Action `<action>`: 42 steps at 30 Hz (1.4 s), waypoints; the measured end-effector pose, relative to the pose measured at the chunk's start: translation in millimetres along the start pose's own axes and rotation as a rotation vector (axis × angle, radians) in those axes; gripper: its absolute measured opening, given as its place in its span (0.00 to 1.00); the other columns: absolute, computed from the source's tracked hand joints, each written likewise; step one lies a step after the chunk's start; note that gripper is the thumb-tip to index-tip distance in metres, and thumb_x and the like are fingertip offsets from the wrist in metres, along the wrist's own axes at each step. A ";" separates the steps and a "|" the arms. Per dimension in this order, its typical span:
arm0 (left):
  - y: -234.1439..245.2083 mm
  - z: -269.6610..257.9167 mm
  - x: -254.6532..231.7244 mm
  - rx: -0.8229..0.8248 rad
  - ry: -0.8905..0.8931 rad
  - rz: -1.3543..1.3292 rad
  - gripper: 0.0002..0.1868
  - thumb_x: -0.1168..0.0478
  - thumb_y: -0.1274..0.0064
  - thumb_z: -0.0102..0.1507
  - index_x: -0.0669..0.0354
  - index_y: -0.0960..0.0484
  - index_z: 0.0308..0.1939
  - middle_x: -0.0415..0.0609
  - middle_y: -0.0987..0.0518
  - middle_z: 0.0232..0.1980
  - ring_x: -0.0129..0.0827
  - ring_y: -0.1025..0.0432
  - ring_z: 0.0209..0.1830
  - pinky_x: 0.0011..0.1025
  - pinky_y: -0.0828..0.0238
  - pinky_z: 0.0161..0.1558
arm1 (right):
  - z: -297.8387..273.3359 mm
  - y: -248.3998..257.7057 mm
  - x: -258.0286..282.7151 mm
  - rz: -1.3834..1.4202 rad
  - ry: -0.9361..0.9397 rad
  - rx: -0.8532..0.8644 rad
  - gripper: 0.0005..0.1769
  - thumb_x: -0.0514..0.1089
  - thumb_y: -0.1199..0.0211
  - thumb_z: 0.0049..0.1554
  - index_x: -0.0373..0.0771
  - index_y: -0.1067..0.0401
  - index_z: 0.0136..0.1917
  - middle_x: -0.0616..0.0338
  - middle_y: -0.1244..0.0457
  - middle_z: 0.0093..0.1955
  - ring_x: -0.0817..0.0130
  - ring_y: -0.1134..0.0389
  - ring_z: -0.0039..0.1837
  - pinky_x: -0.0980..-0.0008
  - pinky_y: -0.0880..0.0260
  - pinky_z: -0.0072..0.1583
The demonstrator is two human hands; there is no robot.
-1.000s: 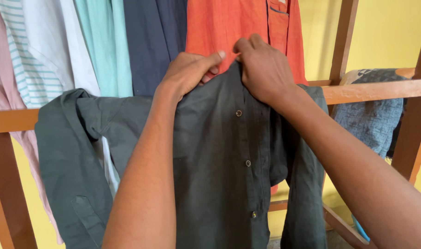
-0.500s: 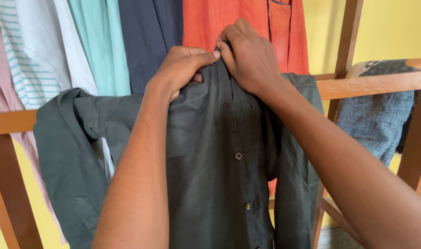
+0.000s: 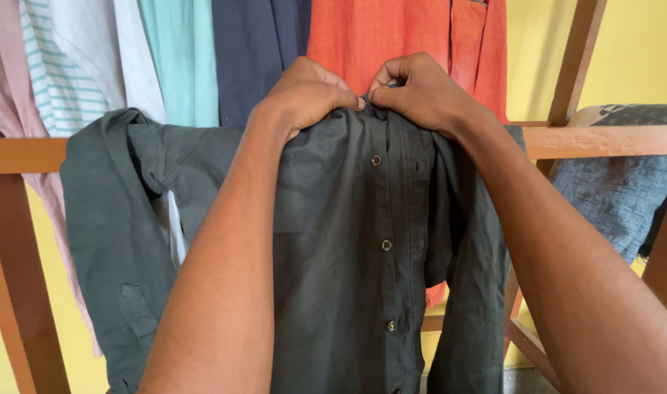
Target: The person buttons a coral shirt on a hanger and adjusts it on a wooden clothing rack. Then the person takes a dark green shirt from a blue basket, buttons it, places it on a hanger, and hangs it on the rack.
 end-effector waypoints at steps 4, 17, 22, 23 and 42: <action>-2.0 1.9 -1.8 0.001 0.108 0.064 0.14 0.54 0.33 0.53 0.62 0.10 0.33 0.45 0.18 0.29 0.27 0.28 0.27 0.29 0.30 0.33 | -1.6 0.4 -2.3 -0.020 -0.012 -0.006 0.07 0.41 0.37 0.55 0.34 0.25 0.39 0.66 0.36 0.35 0.80 0.39 0.39 0.74 0.37 0.42; -4.4 0.6 -2.4 0.068 0.126 0.034 0.12 0.57 0.32 0.52 0.61 0.11 0.35 0.45 0.14 0.35 0.26 0.23 0.33 0.26 0.25 0.40 | 0.0 1.6 -11.9 0.067 0.094 -0.039 0.06 0.41 0.37 0.57 0.35 0.24 0.42 0.68 0.34 0.36 0.82 0.37 0.40 0.76 0.35 0.43; -3.7 -2.2 -4.2 0.066 0.085 0.038 0.11 0.58 0.32 0.52 0.62 0.11 0.32 0.45 0.15 0.32 0.25 0.25 0.30 0.26 0.27 0.36 | -1.0 2.2 -10.9 0.081 0.062 -0.005 0.06 0.40 0.36 0.56 0.35 0.23 0.40 0.67 0.33 0.36 0.82 0.35 0.39 0.77 0.34 0.43; -3.6 -2.1 -3.6 0.059 0.089 0.044 0.11 0.58 0.32 0.52 0.61 0.10 0.32 0.44 0.16 0.31 0.24 0.25 0.30 0.26 0.28 0.35 | -1.3 2.1 -10.6 0.069 0.054 -0.007 0.07 0.40 0.37 0.56 0.35 0.23 0.40 0.67 0.33 0.35 0.82 0.36 0.39 0.76 0.35 0.43; -5.8 4.8 2.7 0.019 0.059 0.050 0.16 0.51 0.29 0.53 0.59 0.12 0.34 0.41 0.20 0.33 0.24 0.29 0.33 0.27 0.30 0.38 | -3.9 1.6 -13.9 0.026 0.054 -0.024 0.09 0.40 0.40 0.60 0.36 0.26 0.39 0.70 0.37 0.34 0.83 0.40 0.37 0.75 0.38 0.40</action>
Point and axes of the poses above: each hand's wrist, its own z-axis towards the middle knuckle, its own y-axis out of the back of the hand, x = y × z, the point moved 2 cm from there along z, towards the middle knuckle
